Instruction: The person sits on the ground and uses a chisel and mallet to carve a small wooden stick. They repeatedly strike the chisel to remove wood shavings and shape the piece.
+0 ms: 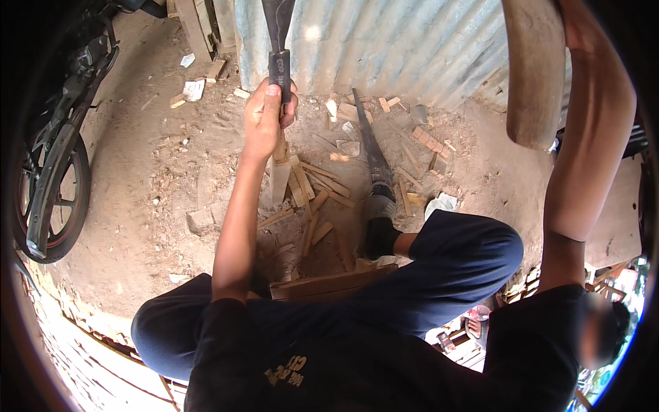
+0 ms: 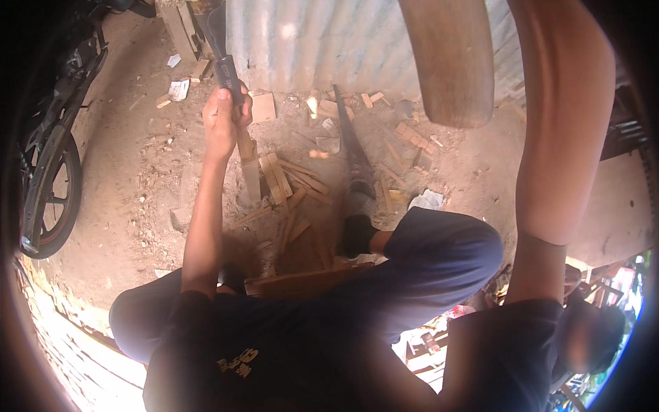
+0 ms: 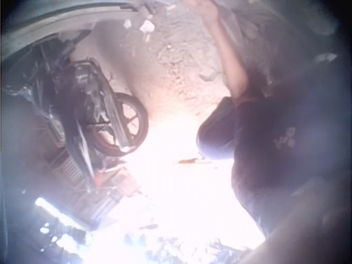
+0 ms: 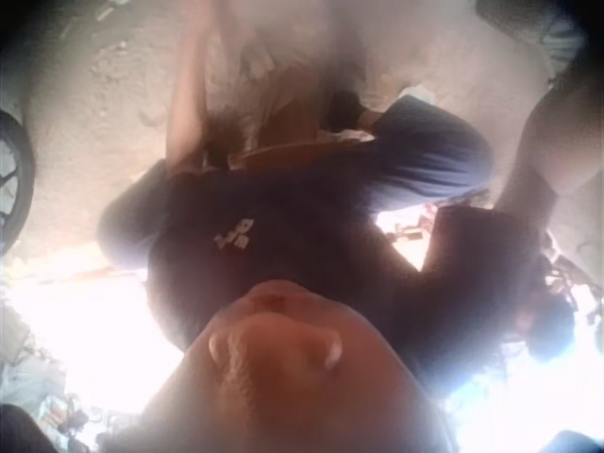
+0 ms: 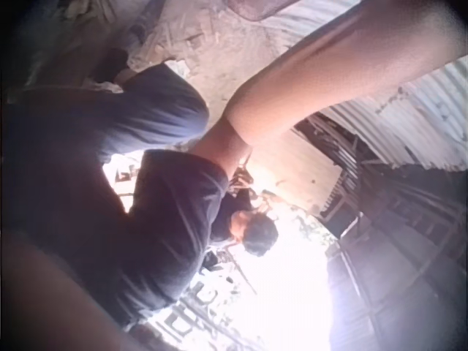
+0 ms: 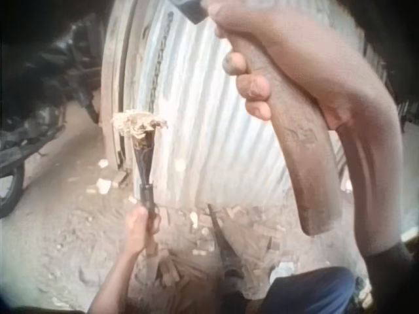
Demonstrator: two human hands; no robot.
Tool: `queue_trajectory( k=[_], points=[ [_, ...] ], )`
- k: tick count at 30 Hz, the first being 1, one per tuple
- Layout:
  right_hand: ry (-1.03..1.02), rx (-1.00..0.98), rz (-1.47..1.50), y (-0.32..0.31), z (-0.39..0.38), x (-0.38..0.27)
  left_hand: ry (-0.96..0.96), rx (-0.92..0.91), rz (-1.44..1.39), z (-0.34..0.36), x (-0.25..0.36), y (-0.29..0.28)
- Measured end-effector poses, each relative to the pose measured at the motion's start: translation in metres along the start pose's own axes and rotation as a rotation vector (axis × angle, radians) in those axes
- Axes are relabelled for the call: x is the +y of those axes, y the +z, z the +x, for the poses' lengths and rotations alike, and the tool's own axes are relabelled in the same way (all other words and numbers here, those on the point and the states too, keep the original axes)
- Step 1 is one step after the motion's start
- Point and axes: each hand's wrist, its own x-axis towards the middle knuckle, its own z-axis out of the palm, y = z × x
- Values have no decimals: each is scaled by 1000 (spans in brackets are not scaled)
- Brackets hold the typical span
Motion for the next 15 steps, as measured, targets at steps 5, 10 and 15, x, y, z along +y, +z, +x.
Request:
queue_trajectory(
  k=[5, 10, 15],
  points=[
    [-82, -332, -518, 1, -8, 20, 6, 3, 64, -1, 1, 2],
    [337, -228, -33, -9, -3, 26, -9, -21, 78, 0, 3, -6],
    [48, -92, 63, -9, -7, 27, -5, -67, 97, 4, 4, -19]
  ],
)
